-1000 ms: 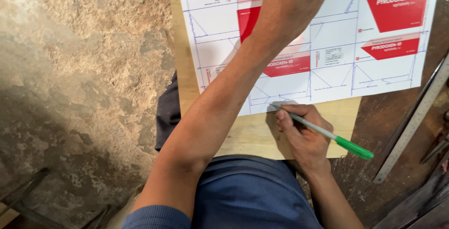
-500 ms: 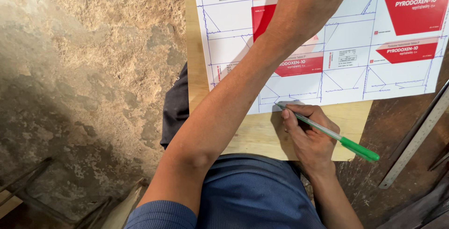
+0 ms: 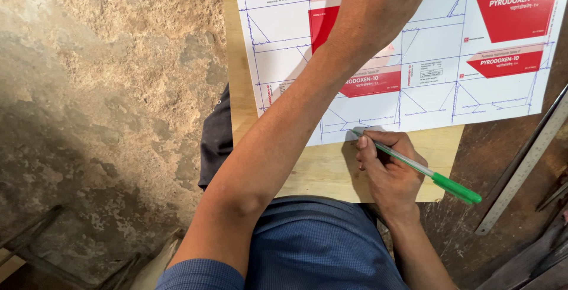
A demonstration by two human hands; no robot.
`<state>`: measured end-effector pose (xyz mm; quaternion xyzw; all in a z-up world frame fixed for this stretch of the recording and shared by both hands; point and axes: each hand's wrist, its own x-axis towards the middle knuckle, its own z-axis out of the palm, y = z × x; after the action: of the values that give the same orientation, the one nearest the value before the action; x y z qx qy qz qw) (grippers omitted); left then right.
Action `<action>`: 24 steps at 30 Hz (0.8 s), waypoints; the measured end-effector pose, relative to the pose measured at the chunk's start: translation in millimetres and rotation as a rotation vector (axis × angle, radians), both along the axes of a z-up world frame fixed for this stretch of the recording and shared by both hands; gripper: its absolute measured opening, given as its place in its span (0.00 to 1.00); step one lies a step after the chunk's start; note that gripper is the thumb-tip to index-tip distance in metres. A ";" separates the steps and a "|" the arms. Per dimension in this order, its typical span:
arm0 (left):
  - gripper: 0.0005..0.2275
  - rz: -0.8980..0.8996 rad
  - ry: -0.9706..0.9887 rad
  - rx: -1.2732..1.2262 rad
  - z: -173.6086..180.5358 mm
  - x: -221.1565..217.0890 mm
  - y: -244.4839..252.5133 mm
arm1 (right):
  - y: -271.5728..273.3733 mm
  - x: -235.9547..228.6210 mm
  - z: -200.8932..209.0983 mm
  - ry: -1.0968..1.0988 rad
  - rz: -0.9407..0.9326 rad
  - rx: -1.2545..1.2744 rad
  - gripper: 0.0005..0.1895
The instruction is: The person marks lines on a wooden board using a green pen, aligning the pen marks with a printed template placed on top of the wood.
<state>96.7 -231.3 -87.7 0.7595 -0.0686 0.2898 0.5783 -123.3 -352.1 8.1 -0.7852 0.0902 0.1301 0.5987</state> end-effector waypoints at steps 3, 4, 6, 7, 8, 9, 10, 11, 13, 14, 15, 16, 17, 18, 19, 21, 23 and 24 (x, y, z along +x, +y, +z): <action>0.09 0.000 0.064 0.012 0.1 -1.9 0.6 | -2.6 -1.5 -4.7 -0.011 -0.002 0.022 0.09; 0.09 0.012 0.056 -0.004 1.1 -1.5 -0.3 | -3.8 -1.5 -6.7 -0.026 0.002 0.014 0.09; 0.09 0.037 0.040 -0.037 3.4 0.8 -3.4 | -5.7 -0.6 -10.2 -0.081 0.018 0.041 0.09; 0.10 0.052 0.067 -0.031 5.0 3.2 -6.5 | -7.0 0.6 -10.8 -0.119 0.031 0.077 0.09; 0.10 0.077 0.100 -0.024 7.3 5.8 -10.0 | -7.9 0.0 -9.5 -0.151 0.055 0.115 0.09; 0.11 0.103 0.132 -0.017 9.1 6.3 -13.1 | -7.4 -2.0 -6.5 -0.118 0.035 0.098 0.09; 0.11 0.105 0.134 -0.078 10.9 11.1 -13.4 | -5.5 2.6 -5.3 -0.101 0.014 0.085 0.10; 0.12 0.106 0.134 -0.138 12.3 15.9 -13.3 | -3.1 8.1 -3.2 -0.085 -0.006 0.072 0.10; 0.13 0.054 0.100 -0.298 12.0 20.3 -11.9 | 2.6 16.0 3.1 -0.113 0.017 0.057 0.11; 0.13 0.001 0.065 -0.396 9.3 20.4 -9.9 | 5.5 19.0 5.1 -0.120 0.023 0.048 0.11; 0.13 -0.052 0.030 -0.494 6.8 20.6 -7.7 | 8.7 23.1 5.8 -0.134 0.052 0.015 0.11; 0.13 -0.063 0.070 -0.504 5.4 19.7 -5.0 | 12.8 27.6 6.1 -0.147 0.082 -0.019 0.10; 0.14 -0.074 0.111 -0.514 5.1 18.6 -2.4 | 17.1 31.7 6.3 -0.160 0.112 -0.053 0.10; 0.14 -0.089 0.148 -0.523 6.6 20.0 -0.7 | 21.5 36.7 6.1 -0.149 0.113 -0.073 0.10; 0.13 -0.096 0.191 -0.487 9.1 22.1 -0.2 | 25.6 40.6 5.5 -0.138 0.113 -0.093 0.09; 0.10 -0.096 0.297 -0.429 14.2 16.2 -4.5 | 27.5 38.1 9.2 -0.123 0.123 -0.130 0.08; 0.10 -0.010 0.226 -0.373 19.4 19.6 -0.6 | 35.1 45.9 6.7 -0.162 0.132 -0.131 0.08; 0.10 0.028 0.197 -0.346 20.2 18.5 -1.0 | 37.2 46.6 6.3 -0.176 0.135 -0.134 0.07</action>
<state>115.2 -232.2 -67.4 0.6743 0.0497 0.2293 0.7002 -76.6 -314.9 14.4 -0.8360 -0.0073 0.0943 0.5404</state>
